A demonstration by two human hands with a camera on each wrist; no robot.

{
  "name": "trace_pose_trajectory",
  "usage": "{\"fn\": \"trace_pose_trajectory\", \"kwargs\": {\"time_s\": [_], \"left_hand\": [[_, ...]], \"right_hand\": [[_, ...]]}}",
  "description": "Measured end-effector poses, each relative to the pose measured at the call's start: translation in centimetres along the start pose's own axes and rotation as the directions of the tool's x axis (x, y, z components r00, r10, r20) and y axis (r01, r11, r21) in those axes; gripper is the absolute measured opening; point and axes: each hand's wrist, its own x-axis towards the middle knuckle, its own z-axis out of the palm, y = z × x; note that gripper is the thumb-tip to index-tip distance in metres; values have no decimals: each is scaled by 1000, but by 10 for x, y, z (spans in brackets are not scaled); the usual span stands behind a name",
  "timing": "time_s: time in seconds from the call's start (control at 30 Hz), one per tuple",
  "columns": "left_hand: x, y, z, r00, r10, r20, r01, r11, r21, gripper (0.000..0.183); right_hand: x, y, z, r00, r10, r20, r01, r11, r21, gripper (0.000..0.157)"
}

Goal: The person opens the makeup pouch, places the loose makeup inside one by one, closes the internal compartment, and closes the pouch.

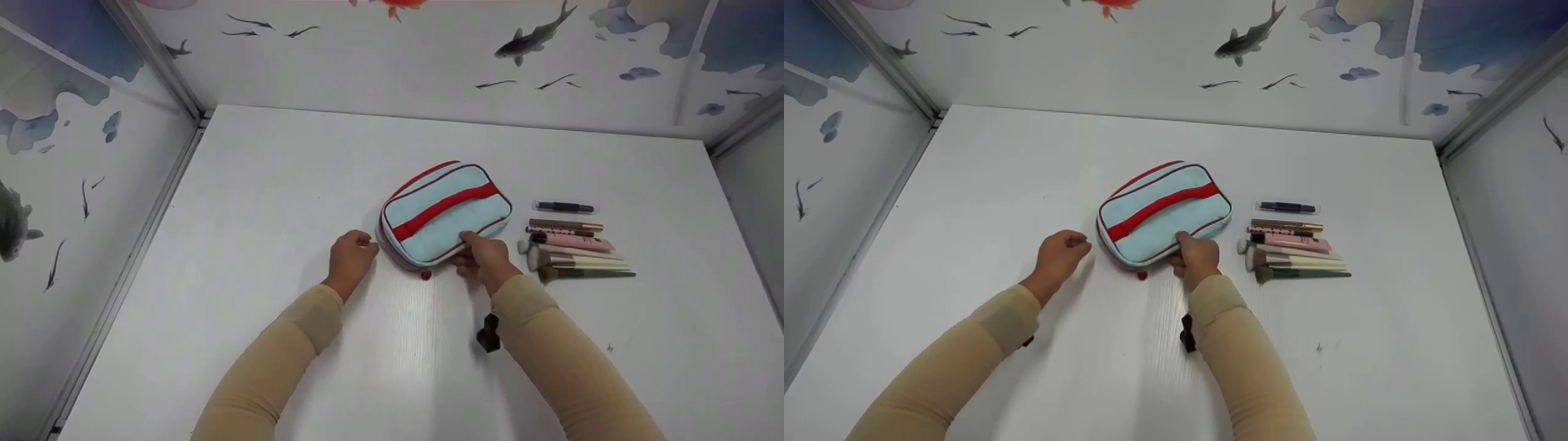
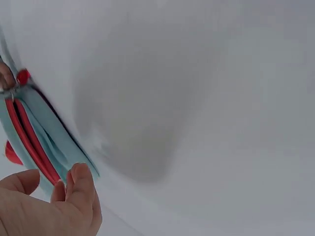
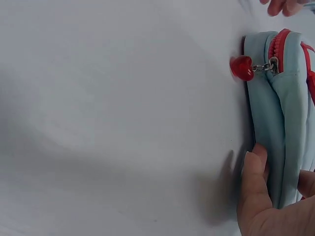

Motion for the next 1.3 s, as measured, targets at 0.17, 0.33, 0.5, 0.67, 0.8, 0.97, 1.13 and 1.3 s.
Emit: {"fn": "trace_pose_trajectory", "kwargs": {"time_s": [0.17,0.33,0.5,0.67,0.8,0.97,1.13,1.3], "left_hand": [[32,10,-15,998,-47,44,46,999,22,43],[56,28,-20,997,-20,79,18,999,32,50],[70,45,-15,989,6,146,-18,997,79,53],[80,57,-2,979,32,201,-58,990,127,52],[87,62,7,976,57,211,-91,984,152,48],[90,61,8,976,63,207,-99,980,170,42],[90,61,5,974,70,217,-109,979,171,35],[87,62,2,959,84,272,-142,969,202,34]], "right_hand": [[-1,1,-5,1000,-10,27,10,1000,-26,38],[-2,4,-7,998,-10,56,10,1000,-9,38],[-2,6,-9,997,-10,78,10,1000,3,35],[-1,5,-12,997,-31,72,31,1000,2,36],[-1,5,-14,997,-31,73,30,999,12,35],[-2,9,-12,995,-29,96,28,1000,7,32],[0,9,-12,992,-50,117,53,998,-26,35],[2,7,-18,989,-87,121,95,994,-62,39]]}}
